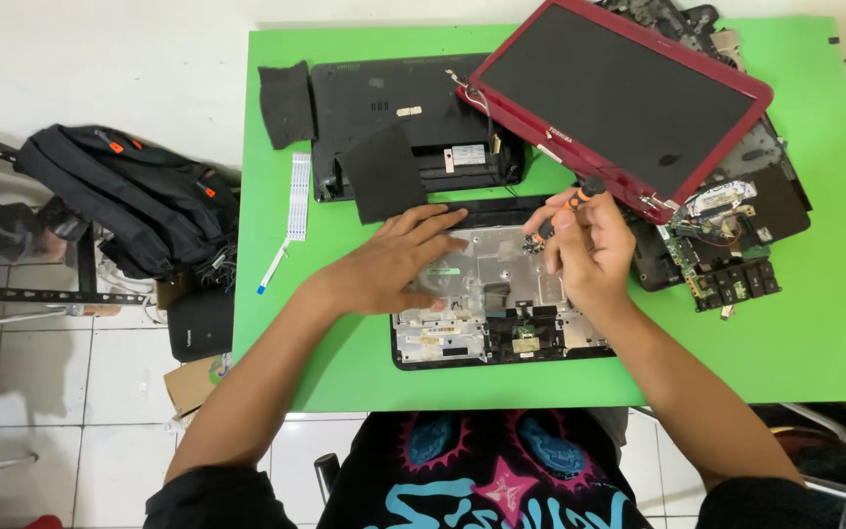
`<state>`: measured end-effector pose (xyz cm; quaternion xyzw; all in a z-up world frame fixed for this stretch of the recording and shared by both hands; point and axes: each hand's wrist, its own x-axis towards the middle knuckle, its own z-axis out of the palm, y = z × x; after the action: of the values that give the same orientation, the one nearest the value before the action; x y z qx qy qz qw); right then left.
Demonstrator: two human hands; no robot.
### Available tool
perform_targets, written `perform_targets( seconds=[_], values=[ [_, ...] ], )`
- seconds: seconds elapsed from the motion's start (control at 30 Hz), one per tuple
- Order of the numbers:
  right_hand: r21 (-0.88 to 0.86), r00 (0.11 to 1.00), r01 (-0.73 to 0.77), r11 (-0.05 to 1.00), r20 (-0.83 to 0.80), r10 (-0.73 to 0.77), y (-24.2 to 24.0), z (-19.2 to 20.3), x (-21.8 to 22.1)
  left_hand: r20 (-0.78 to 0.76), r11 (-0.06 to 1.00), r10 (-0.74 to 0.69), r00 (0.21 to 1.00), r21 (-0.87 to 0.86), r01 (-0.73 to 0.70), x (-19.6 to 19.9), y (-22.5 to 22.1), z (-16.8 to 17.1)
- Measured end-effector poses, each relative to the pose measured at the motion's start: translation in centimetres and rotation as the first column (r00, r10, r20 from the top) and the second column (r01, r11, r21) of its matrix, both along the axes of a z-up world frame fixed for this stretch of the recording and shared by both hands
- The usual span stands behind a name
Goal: Repairing a laptop by disassembling internal components using a screwdriver
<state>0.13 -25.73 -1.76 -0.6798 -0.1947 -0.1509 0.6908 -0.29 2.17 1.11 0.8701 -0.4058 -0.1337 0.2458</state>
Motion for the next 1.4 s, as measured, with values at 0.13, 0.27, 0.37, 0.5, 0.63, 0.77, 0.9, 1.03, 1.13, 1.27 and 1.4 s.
perform_targets(
  seconds=[0.13, 0.27, 0.37, 0.5, 0.63, 0.77, 0.9, 1.03, 1.13, 1.27, 1.4],
  values=[
    [0.012, 1.0, 0.001, 1.0, -0.023, 0.0, 0.1, 0.3, 0.1, -0.019, 0.999, 0.024, 1.0, -0.029, -0.025, 0.2, 0.0, 0.0],
    [0.046, 0.999, -0.011, 0.999, -0.038, 0.013, -0.1, 0.5, 0.0, -0.028, 0.997, 0.032, 0.999, -0.071, -0.033, 0.4, 0.0, -0.7],
    [0.054, 0.999, -0.024, 0.998, -0.031, 0.025, 0.0, 0.5, 0.1, -0.041, 0.996, 0.039, 0.998, -0.077, -0.043, 0.7, 0.2, -0.9],
    [0.061, 0.998, -0.042, 0.997, -0.051, 0.045, 0.0, 0.1, -0.2, -0.08, 0.996, 0.029, 0.996, -0.084, -0.036, 0.4, 0.4, -0.4],
    [0.065, 0.996, -0.06, 0.996, -0.064, 0.064, 0.1, -0.1, -0.2, -0.083, 0.994, 0.029, 0.996, -0.101, -0.037, 0.4, 0.5, -0.6],
    [0.054, 0.997, -0.055, 0.997, -0.055, 0.058, 0.1, 0.1, -0.2, -0.001, 0.987, 0.066, 0.998, -0.146, -0.066, 0.7, 0.3, -0.9],
    [0.064, 0.996, -0.064, 0.996, -0.058, 0.067, 0.2, -0.1, -0.3, 0.184, 0.975, 0.151, 0.971, -0.191, -0.116, 1.6, -0.2, -2.8],
    [0.057, 0.993, -0.085, 0.995, -0.073, 0.089, 0.5, -0.2, -0.6, 0.204, 0.948, 0.215, 0.955, -0.277, -0.154, 1.6, -0.6, -3.6],
    [0.053, 0.993, -0.098, 0.994, -0.061, 0.101, 0.5, -0.3, -0.8, 0.212, 0.921, 0.282, 0.936, -0.332, -0.203, 2.0, -1.2, -5.2],
    [0.043, 0.992, -0.109, 0.993, -0.064, 0.112, 0.7, -0.5, -1.0, 0.193, 0.875, 0.393, 0.899, -0.377, -0.302, 2.0, -2.0, -6.7],
    [0.025, 0.991, -0.103, 0.994, -0.081, 0.104, 0.7, -0.4, -0.8, 0.188, 0.851, 0.433, 0.882, -0.407, -0.331, 1.2, -2.7, -5.5]
  ],
)
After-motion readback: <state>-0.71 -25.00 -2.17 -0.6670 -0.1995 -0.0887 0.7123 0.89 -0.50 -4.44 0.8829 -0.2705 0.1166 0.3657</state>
